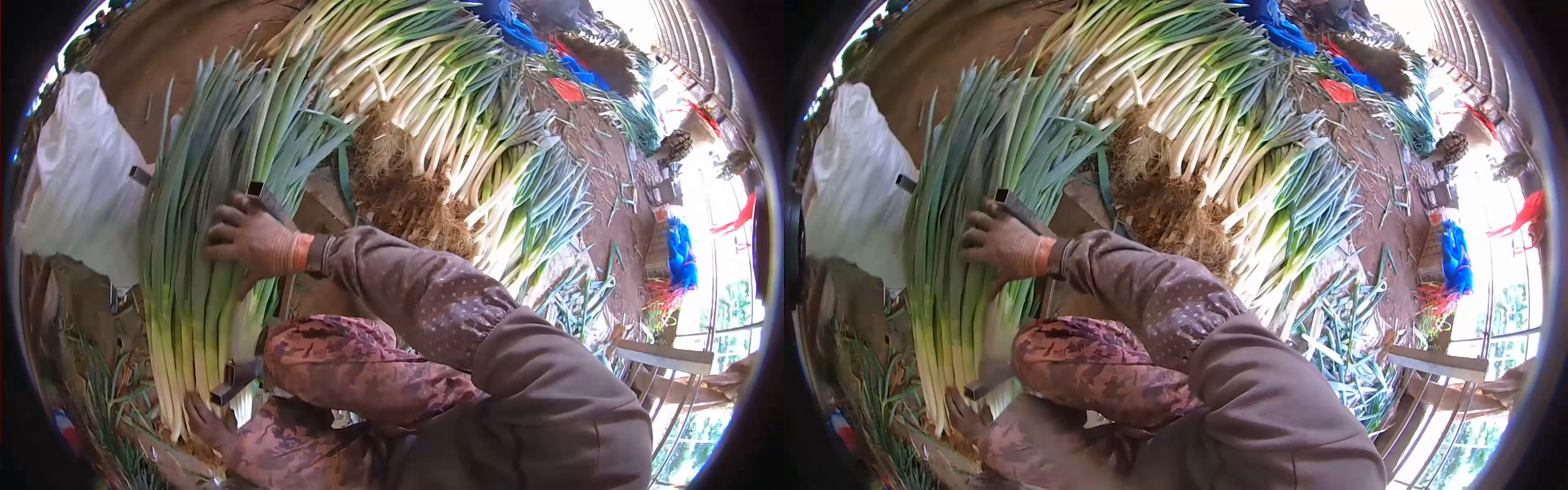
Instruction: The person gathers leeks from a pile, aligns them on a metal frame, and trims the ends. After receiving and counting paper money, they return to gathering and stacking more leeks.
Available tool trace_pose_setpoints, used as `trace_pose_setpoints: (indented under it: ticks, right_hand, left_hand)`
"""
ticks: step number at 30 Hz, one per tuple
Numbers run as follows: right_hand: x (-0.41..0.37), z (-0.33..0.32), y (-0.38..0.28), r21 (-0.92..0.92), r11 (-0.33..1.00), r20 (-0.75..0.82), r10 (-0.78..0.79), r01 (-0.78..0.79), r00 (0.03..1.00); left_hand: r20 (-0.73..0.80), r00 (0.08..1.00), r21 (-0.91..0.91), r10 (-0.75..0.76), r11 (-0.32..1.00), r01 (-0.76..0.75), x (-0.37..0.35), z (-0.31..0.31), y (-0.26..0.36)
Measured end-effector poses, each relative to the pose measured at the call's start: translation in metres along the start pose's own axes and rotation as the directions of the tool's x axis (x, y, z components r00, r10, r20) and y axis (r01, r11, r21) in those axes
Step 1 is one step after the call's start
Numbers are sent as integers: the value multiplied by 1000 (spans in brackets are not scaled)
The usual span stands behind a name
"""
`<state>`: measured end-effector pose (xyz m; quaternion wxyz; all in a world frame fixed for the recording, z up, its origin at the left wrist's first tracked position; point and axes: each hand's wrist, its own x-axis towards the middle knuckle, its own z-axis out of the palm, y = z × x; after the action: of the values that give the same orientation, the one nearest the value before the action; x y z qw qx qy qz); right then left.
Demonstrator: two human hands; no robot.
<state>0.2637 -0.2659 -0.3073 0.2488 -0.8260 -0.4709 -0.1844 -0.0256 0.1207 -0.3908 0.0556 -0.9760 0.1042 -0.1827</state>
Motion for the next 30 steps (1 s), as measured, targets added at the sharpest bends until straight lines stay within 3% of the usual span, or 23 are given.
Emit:
trace_pose_setpoints:
  ticks: [4, 8, 13, 16, 19, 20, 21, 22, 23, 24, 25, 26, 28, 30]
  right_hand:
    - [-3, 18, 4, 8, 1000, -52, 30, -29, 998]
    - [-10, 46, 5, 95, 994, -121, 66, -55, 990]
    - [-24, 12, -5, 155, 988, -163, 33, -8, 986]
    - [-59, -5, -18, 225, 973, -157, 83, -46, 984]
    - [-143, -33, -32, 246, 920, -115, 341, -306, 933]
    - [-180, -38, -30, 256, 880, -132, 442, -401, 887]
    - [-212, -53, -29, 272, 707, 38, 670, -653, 741]
    - [-247, -60, -27, 327, 412, 140, 869, -850, 475]
    - [-293, -63, -12, 258, 314, 112, 930, -914, 351]
    - [-340, -68, 0, 399, 151, 59, 980, -904, 190]
    - [-403, -57, 15, 525, 154, -81, 988, -837, 131]
    - [-423, -86, 5, 652, -49, -11, 997, -756, -74]
    - [-484, -109, -2, 602, -95, -121, 971, -793, -208]
    - [-522, -130, -18, 624, -231, -85, 930, -747, -358]
  left_hand:
    - [-5, 1000, -44, -4, 999, 4, 1, 0, -1]
    - [-2, 997, 79, -82, 994, 82, 2, 10, 2]
    - [-208, 976, 142, 64, 989, -34, -10, 30, -10]
    - [-6, 989, 132, -146, 980, 146, -13, 18, 4]
    - [69, 967, 17, -245, 969, 245, -10, 13, 6]
    - [74, 960, -9, -269, 963, 271, -8, 11, 8]
    - [91, 952, -24, -293, 955, 296, -5, 9, 10]
    - [100, 946, -33, -308, 949, 313, -3, 7, 13]
    - [114, 937, -33, -330, 942, 335, 0, 8, 16]
    - [132, 931, -37, -341, 937, 349, 2, 7, 18]
    - [149, 926, -42, -347, 934, 356, 4, 6, 19]
    - [167, 921, -45, -353, 930, 365, 6, 6, 21]
    - [197, 913, -52, -357, 926, 374, 14, 7, 26]
    - [216, 906, -54, -364, 922, 383, 20, 7, 30]
